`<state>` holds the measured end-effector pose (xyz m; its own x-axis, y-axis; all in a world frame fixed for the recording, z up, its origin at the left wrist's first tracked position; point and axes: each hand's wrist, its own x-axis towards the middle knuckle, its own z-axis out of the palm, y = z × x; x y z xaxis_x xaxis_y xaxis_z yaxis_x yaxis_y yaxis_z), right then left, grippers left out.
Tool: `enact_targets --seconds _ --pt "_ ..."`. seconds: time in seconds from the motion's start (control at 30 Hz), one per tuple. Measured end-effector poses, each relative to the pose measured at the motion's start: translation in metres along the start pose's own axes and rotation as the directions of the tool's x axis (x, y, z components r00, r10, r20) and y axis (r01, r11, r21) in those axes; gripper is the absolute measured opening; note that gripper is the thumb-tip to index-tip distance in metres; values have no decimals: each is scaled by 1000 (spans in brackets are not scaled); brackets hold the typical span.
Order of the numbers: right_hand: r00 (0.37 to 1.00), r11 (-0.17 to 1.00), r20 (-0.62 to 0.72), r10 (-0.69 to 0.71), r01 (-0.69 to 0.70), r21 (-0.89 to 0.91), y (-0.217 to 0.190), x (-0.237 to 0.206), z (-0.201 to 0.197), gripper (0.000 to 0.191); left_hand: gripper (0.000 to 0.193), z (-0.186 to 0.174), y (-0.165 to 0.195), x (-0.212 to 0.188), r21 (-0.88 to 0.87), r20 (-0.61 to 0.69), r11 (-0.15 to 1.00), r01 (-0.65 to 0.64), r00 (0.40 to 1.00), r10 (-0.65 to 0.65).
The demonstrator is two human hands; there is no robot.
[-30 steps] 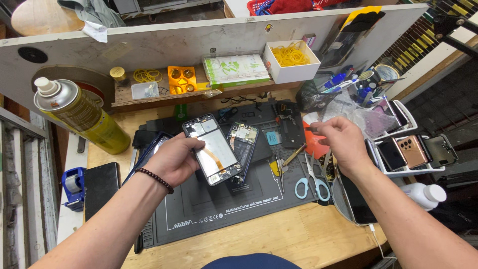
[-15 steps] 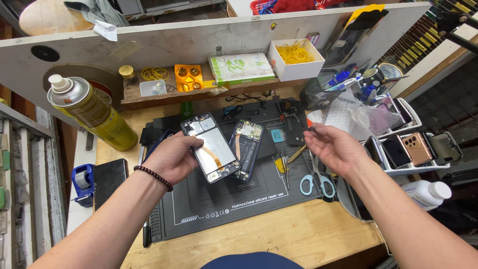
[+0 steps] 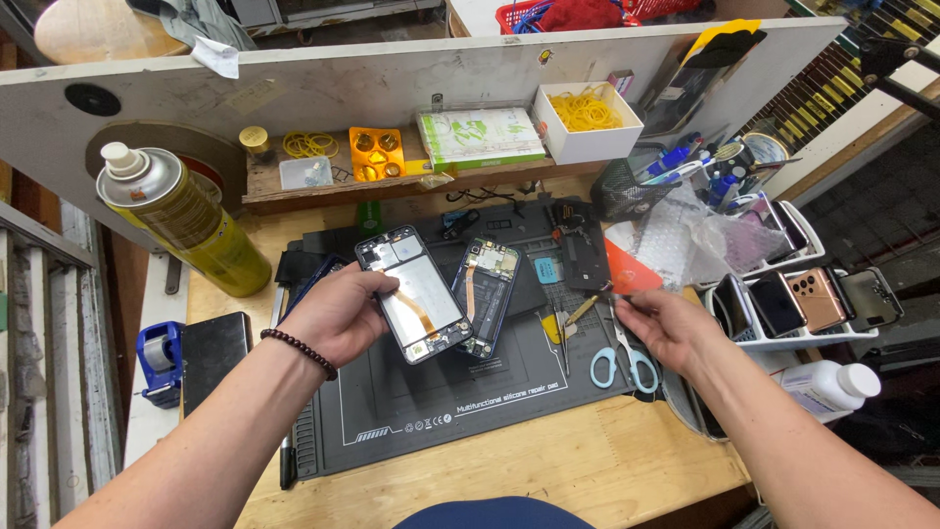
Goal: The person disassembles a smartphone on a silicone repair mat, lifting the back cover and separating the midframe from the display. They cut a piece of material with scissors, peel adhesive from a frame, and transfer internal components between phone housings while reassembling the device.
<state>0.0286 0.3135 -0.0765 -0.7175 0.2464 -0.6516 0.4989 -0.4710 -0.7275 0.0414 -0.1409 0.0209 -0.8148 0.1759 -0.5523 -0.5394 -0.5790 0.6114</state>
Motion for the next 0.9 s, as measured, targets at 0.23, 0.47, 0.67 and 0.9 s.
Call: enact_targets --seconds 0.23,0.47,0.67,0.9 --pt "988 719 -20 -154 98 -688 -8 -34 18 11 26 15 1 6 3 -7 1000 29 1000 -29" --pt "998 206 42 -52 52 -977 -27 -37 24 12 26 14 3 9 5 13 1000 17 1000 -17" --pt "996 472 53 -74 82 -878 -61 -38 26 10 26 10 0 10 -5 71 1000 7 997 -7" --pt "967 790 -75 -245 155 -593 -66 -16 27 14 27 26 -9 7 -1 22 1000 8 1000 -8"
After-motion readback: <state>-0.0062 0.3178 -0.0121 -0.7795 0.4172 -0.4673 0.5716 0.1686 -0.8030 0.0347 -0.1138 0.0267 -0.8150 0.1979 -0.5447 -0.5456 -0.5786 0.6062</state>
